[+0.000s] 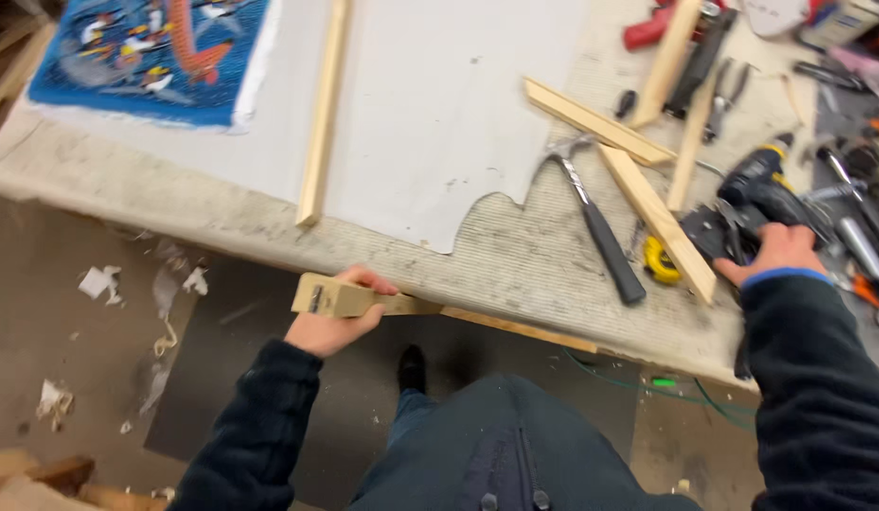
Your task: The person uses pliers to remove staples and hardware from wooden stretcher bars and then fits two bars together by hand.
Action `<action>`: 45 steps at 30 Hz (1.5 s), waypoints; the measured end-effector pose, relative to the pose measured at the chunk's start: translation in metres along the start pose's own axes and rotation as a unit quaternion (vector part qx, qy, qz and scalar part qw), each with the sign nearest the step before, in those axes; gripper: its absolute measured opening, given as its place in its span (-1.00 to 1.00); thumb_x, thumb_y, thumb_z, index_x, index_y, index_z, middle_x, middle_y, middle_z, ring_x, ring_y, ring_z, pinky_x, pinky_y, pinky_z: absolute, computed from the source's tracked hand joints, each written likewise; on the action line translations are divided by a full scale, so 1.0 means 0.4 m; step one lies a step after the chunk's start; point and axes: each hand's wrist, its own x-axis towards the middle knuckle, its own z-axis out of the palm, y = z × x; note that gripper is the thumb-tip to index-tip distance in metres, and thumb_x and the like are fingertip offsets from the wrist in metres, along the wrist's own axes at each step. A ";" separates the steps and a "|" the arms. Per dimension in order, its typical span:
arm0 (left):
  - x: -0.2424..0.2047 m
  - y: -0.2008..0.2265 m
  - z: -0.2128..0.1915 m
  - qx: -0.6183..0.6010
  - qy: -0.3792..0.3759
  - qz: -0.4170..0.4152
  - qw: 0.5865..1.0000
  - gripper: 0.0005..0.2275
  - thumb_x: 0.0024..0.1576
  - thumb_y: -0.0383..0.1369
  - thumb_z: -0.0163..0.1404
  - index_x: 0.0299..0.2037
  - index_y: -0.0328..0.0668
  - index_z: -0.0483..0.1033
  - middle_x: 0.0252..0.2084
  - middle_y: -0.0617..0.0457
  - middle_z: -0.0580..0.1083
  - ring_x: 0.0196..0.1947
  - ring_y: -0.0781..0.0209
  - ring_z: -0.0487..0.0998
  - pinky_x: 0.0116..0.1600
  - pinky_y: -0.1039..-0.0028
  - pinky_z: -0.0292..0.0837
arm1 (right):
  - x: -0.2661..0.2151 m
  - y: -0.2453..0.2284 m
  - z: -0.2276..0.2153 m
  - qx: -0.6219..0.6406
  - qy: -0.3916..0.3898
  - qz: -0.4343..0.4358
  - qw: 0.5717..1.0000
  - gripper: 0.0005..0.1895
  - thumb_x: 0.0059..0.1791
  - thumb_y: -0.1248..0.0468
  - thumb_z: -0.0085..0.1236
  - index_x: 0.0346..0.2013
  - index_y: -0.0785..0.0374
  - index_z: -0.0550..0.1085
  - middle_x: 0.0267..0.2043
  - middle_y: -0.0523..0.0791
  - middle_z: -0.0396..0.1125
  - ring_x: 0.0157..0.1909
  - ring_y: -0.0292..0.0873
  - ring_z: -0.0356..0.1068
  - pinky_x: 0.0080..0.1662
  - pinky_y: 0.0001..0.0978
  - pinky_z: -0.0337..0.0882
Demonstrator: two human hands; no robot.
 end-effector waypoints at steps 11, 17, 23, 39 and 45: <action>0.030 -0.046 0.022 0.014 -0.007 0.008 1.000 -0.86 0.02 -0.46 0.02 -0.26 0.05 0.50 -0.12 0.25 0.64 -0.13 0.41 0.62 0.08 0.58 0.42 | 0.229 0.189 0.148 -0.143 -0.098 -0.024 0.985 -0.16 -0.43 -0.54 0.29 -0.18 -0.01 0.57 -0.26 -0.19 0.63 -0.20 -0.10 0.61 -0.12 -0.29 0.43; 0.026 0.000 0.012 -0.002 -0.032 -0.044 0.999 -0.89 0.03 -0.42 0.03 -0.28 0.08 0.51 -0.12 0.27 0.62 -0.17 0.38 0.60 0.00 0.54 0.46 | 0.271 0.305 0.272 -0.074 -0.017 -0.037 0.996 -0.26 -0.35 -0.36 0.41 -0.14 0.09 0.56 -0.26 -0.23 0.53 -0.29 -0.17 0.52 -0.21 -0.31 0.40; 0.035 -0.013 0.018 -0.018 -0.038 0.007 0.999 -0.89 0.00 -0.42 0.08 -0.32 0.08 0.55 -0.22 0.27 0.62 -0.24 0.40 0.59 -0.04 0.55 0.46 | 0.151 0.375 0.275 0.243 0.180 0.029 0.953 -0.38 -0.03 0.01 0.56 0.01 0.37 0.42 -0.23 0.00 0.28 -0.29 -0.11 0.22 -0.24 -0.27 0.30; 0.109 -0.035 -0.023 0.051 -0.161 0.196 0.966 -0.90 0.01 -0.29 0.19 -0.37 0.09 0.52 -0.34 0.23 0.56 -0.30 0.25 0.56 -0.12 0.38 0.46 | -0.222 -0.174 -0.179 0.700 0.067 0.210 0.679 -0.58 -0.07 0.58 -0.17 -0.45 -0.12 0.13 -0.56 -0.27 -0.20 -0.54 -0.40 -0.12 -0.47 -0.44 -0.12; 0.167 0.002 -0.070 0.043 -0.279 0.319 0.905 -0.67 -0.09 -0.13 0.35 -0.23 -0.01 0.55 -0.31 -0.05 0.57 -0.22 -0.17 0.61 -0.08 0.13 0.54 | -0.685 -0.703 -0.324 0.566 -0.166 0.071 0.804 -0.49 -0.44 0.54 0.11 -0.18 0.39 0.43 -0.60 0.08 0.23 -0.54 0.13 0.46 -0.39 -0.13 0.46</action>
